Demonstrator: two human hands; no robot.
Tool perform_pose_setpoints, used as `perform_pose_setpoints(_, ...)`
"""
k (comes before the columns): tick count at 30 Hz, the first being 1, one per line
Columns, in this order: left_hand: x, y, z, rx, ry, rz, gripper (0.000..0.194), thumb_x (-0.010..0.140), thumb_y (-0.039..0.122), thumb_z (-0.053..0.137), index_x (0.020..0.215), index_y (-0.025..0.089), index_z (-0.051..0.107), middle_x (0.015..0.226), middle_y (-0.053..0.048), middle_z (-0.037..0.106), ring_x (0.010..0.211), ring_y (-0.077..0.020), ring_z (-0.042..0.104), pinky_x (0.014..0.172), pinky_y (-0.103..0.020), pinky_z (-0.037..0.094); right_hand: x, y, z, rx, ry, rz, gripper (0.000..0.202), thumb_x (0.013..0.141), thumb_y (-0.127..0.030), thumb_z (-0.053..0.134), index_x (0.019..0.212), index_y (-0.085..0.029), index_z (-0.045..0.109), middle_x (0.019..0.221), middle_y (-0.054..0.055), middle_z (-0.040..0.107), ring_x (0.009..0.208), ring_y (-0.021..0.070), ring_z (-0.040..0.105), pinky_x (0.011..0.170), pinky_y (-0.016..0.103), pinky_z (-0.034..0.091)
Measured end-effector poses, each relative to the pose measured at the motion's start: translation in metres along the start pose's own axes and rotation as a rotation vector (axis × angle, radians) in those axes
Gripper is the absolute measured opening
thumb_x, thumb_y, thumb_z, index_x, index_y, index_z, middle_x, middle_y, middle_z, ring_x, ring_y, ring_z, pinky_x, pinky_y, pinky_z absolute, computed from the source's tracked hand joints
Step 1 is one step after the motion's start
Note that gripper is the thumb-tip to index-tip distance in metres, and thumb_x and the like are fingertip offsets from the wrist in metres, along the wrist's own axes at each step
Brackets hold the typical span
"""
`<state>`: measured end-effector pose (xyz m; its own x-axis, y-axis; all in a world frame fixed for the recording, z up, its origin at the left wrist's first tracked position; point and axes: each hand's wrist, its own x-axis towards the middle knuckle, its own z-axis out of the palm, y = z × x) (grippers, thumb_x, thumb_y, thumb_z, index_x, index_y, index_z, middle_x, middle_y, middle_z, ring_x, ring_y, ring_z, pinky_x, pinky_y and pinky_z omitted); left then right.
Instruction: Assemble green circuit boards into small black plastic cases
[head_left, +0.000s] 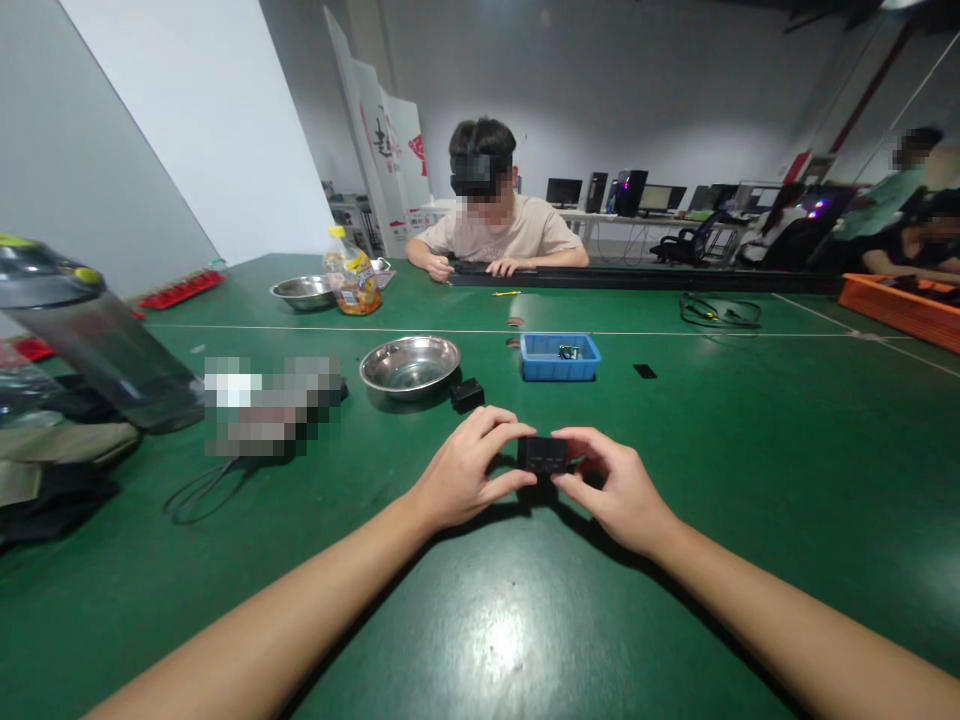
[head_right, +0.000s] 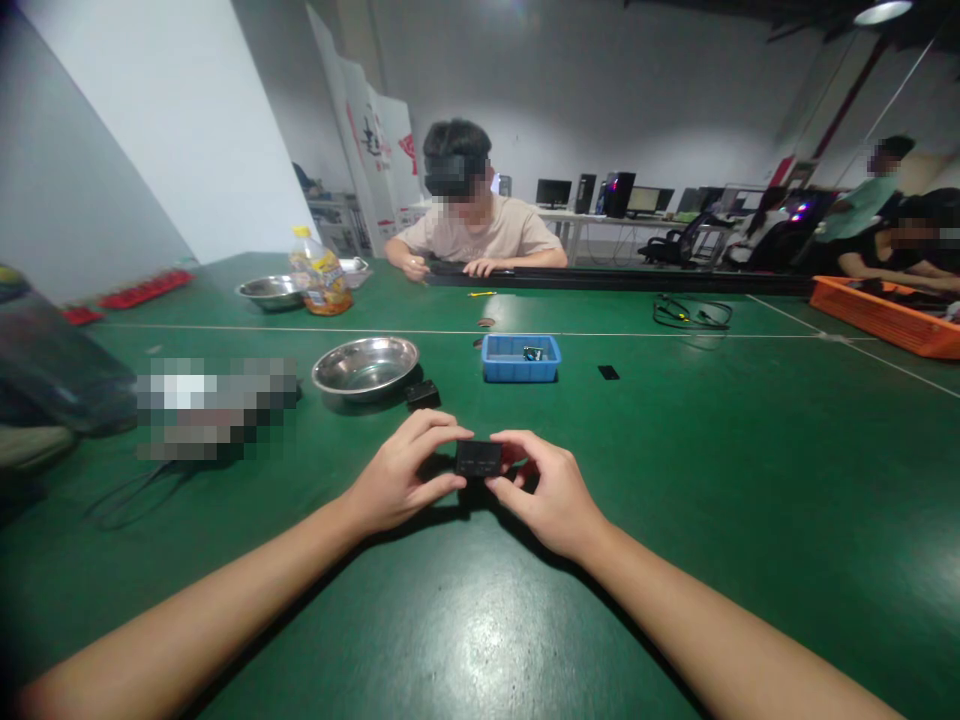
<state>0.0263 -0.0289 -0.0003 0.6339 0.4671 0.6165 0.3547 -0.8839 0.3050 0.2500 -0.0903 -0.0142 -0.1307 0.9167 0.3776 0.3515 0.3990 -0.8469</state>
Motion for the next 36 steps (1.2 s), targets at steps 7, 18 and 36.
perform_pose_setpoints(7, 0.0014, 0.004, -0.0014, -0.026, -0.006, 0.016, 0.036, 0.096, 0.039, 0.061, 0.125, 0.018, 0.059, 0.113, -0.012, 0.067, 0.105, -0.0243, 0.063, 0.095, -0.041, 0.052, -0.0006, 0.0007, 0.0014, 0.046, 0.038, 0.012, 0.032, 0.083, -0.025, 0.07, 0.115, -0.021, 0.064, 0.099, 0.005, 0.073, 0.086, 0.0187, 0.069, 0.072, 0.029, 0.056)
perform_pose_setpoints(18, 0.0032, 0.0036, 0.0004, 0.006, -0.16, -0.05, 0.027, 0.092, 0.032, 0.063, 0.115, 0.018, 0.063, 0.109, -0.01, 0.07, 0.1, -0.0254, 0.063, 0.088, -0.04, 0.05, -0.0009, -0.0048, -0.0037, -0.148, 0.043, -0.25, 0.033, 0.084, -0.025, 0.074, 0.116, -0.023, 0.068, 0.084, 0.002, 0.065, 0.074, 0.0167, 0.06, 0.069, 0.029, 0.052)
perform_pose_setpoints(36, 0.0017, 0.0054, -0.0009, -0.127, -0.034, -0.025, 0.025, 0.093, 0.032, 0.064, 0.113, 0.018, 0.06, 0.106, -0.008, 0.071, 0.099, -0.0214, 0.067, 0.09, -0.035, 0.052, 0.0014, 0.0028, -0.0009, -0.141, 0.023, -0.094, 0.036, 0.081, -0.027, 0.075, 0.116, -0.024, 0.066, 0.11, 0.007, 0.065, 0.093, 0.0205, 0.065, 0.07, 0.03, 0.055)
